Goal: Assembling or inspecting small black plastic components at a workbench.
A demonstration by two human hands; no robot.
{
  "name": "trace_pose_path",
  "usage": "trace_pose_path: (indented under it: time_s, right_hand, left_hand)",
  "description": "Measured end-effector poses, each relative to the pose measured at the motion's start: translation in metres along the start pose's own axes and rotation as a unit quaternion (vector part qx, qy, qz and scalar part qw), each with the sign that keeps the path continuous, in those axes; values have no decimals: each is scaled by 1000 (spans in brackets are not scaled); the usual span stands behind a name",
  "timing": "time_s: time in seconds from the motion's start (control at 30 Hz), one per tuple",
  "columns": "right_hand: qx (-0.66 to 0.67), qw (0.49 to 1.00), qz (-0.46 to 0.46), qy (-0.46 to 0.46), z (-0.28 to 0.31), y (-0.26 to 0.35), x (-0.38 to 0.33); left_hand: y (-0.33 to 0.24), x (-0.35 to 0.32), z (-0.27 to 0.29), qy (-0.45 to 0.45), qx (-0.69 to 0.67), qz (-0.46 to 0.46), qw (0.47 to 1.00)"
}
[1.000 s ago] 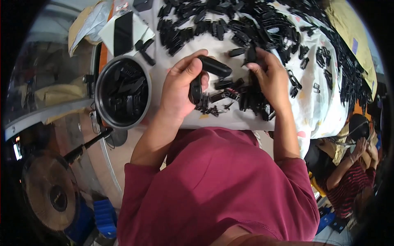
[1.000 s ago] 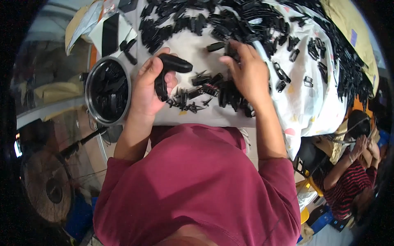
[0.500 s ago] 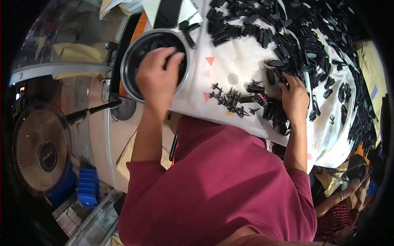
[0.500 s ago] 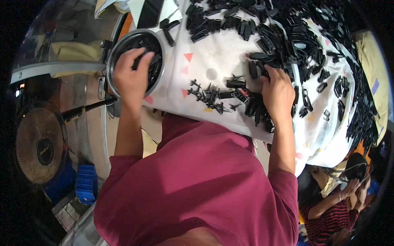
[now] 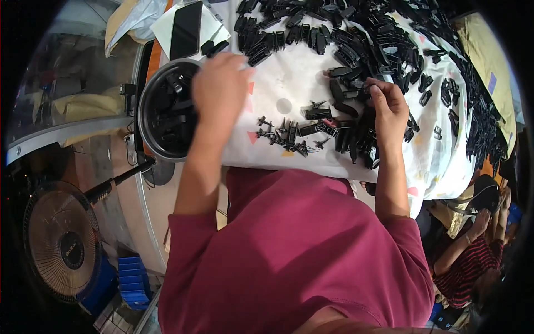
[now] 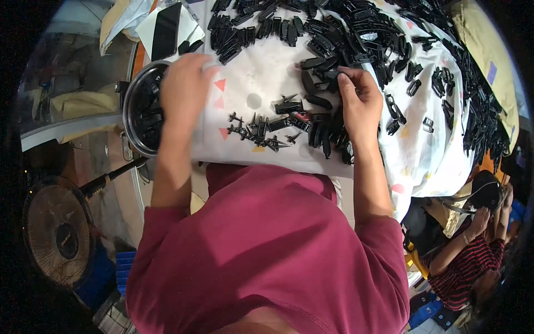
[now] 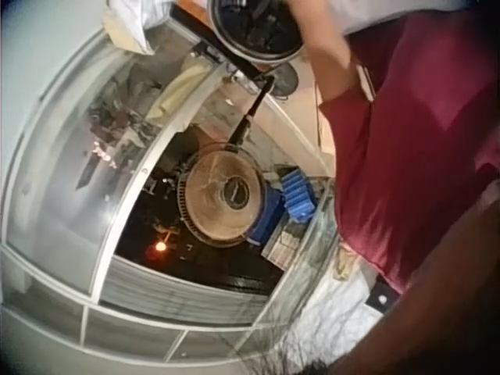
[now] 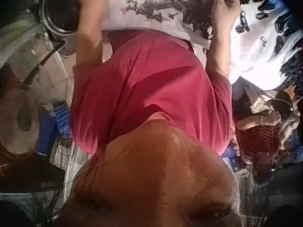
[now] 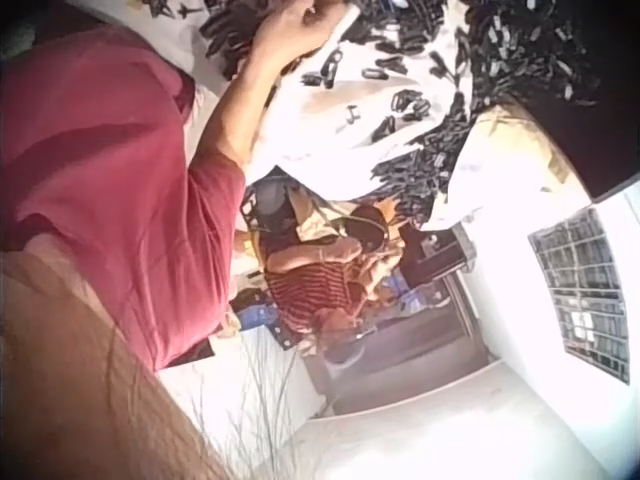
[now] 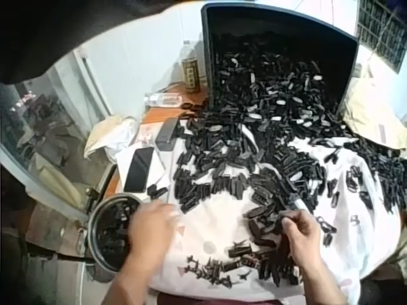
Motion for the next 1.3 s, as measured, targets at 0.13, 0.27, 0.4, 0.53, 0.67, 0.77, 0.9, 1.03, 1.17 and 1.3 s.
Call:
trace_pose_path:
  time_s: [0.13,0.27,0.4,0.53,0.67,0.77,0.9,1.03,1.17,1.3]
  right_hand:
    - [191,976,-103,21,-6,10,-5]
    - [378,902,-185,92,-13,11,-13]
    - [461,855,-163,170,-24,14,-18]
    - [431,873,-161,164,-31,27,-22]
    - [262,946,-44,188,-32,44,-32]
    - [81,976,115,169,-31,60,-38]
    - [-44,950,285,116,-29,77,-41]
    - [-151,920,346,102,-23,88,-46]
    - [-242,877,395,125,-27,82,-51]
    - [-203,898,387,52,-33,71,-58]
  left_hand:
    - [-6,10,-53,88,125,76,985]
    - [-15,6,-41,107,16,166,980]
    - [-29,6,-37,98,-183,142,968]
    - [-37,-4,-54,214,-605,225,733]
    - [-75,-13,-30,273,-687,160,654]
    - [-78,-17,-21,293,-655,140,682]
    - [-80,-15,-14,166,-636,40,752]
    - [-85,-17,-5,140,-573,30,807]
    - [-91,-19,5,109,-430,-68,894]
    - [-93,-38,-37,187,-717,145,656]
Point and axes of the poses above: each hand's wrist, its own x-axis towards the middle knuckle, its own z-axis out of the back of the hand, y = z × x, the point moved 5 cm from there along x, towards the middle knuckle, and after that the axes turned 1 degree about -x, right-handed, at the moved point
